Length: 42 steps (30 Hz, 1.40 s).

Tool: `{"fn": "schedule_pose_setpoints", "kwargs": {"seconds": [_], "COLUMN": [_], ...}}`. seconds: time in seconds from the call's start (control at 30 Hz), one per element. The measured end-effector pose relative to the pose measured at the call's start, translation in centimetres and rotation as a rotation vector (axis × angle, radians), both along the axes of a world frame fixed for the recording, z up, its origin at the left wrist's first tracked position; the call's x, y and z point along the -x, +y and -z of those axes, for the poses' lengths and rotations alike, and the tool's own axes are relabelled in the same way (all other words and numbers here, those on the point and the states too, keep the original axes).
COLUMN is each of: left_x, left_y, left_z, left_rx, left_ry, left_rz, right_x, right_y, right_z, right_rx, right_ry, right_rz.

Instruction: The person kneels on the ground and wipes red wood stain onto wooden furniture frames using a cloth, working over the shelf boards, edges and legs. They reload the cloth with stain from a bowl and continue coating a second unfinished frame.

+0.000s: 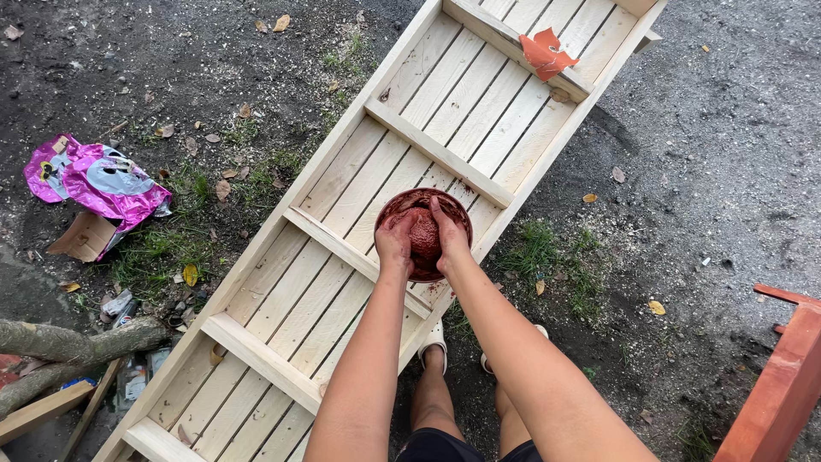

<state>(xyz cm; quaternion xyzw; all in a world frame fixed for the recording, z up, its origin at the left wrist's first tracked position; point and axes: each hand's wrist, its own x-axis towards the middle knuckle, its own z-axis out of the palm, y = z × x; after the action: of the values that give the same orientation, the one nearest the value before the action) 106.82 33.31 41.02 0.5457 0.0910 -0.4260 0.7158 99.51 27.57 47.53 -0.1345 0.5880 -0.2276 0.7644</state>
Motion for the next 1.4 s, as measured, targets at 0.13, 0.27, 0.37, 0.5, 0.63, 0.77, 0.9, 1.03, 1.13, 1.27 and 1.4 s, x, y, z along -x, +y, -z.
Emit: {"fn": "schedule_pose_setpoints", "kwargs": {"seconds": [0.13, 0.27, 0.37, 0.5, 0.63, 0.77, 0.9, 1.03, 1.13, 1.27, 1.4], "left_x": [0.2, 0.8, 1.5, 2.0, 1.6, 1.1, 1.0, 1.1, 1.0, 0.9, 0.8], "left_y": [-0.2, -0.4, -0.6, -1.3, -1.9, -1.8, -1.8, -1.9, -1.9, -1.9, -1.8], "left_z": [0.1, -0.3, -0.8, -0.4, 1.7, 3.3, 3.7, 3.5, 3.7, 4.3, 4.2], "left_rx": [0.077, 0.127, -0.150, -0.273, -0.008, 0.001, 0.118, 0.027, 0.129, 0.157, 0.188], "left_ry": [-0.205, -0.207, -0.332, -0.143, 0.125, 0.296, 0.365, 0.479, 0.482, 0.531, 0.508], "left_rz": [0.071, 0.057, 0.031, -0.148, -0.363, -0.373, -0.287, -0.324, -0.221, -0.143, -0.090], "right_x": [0.2, -0.5, -1.3, -1.4, -1.4, -1.4, -1.0, -0.7, -0.5, -0.5, -0.4], "right_y": [-1.0, -1.2, -0.8, 0.1, 0.9, 1.1, 0.7, 0.6, 0.2, -0.6, -1.1], "right_z": [-0.7, 1.9, 3.3, 3.8, 3.5, 4.0, 4.7, 5.1, 5.1, 4.9, 4.6], "right_rx": [-0.308, -0.113, 0.070, 0.270, 0.526, 0.664, 0.818, 0.729, 0.796, 0.871, 0.938], "right_ry": [-0.059, 0.008, 0.107, 0.184, 0.543, 0.753, 0.838, 0.839, 0.827, 0.813, 0.764], "right_rz": [-0.144, -0.006, 0.087, 0.150, -0.088, -0.313, -0.494, -0.636, -0.665, -0.739, -0.785]}}
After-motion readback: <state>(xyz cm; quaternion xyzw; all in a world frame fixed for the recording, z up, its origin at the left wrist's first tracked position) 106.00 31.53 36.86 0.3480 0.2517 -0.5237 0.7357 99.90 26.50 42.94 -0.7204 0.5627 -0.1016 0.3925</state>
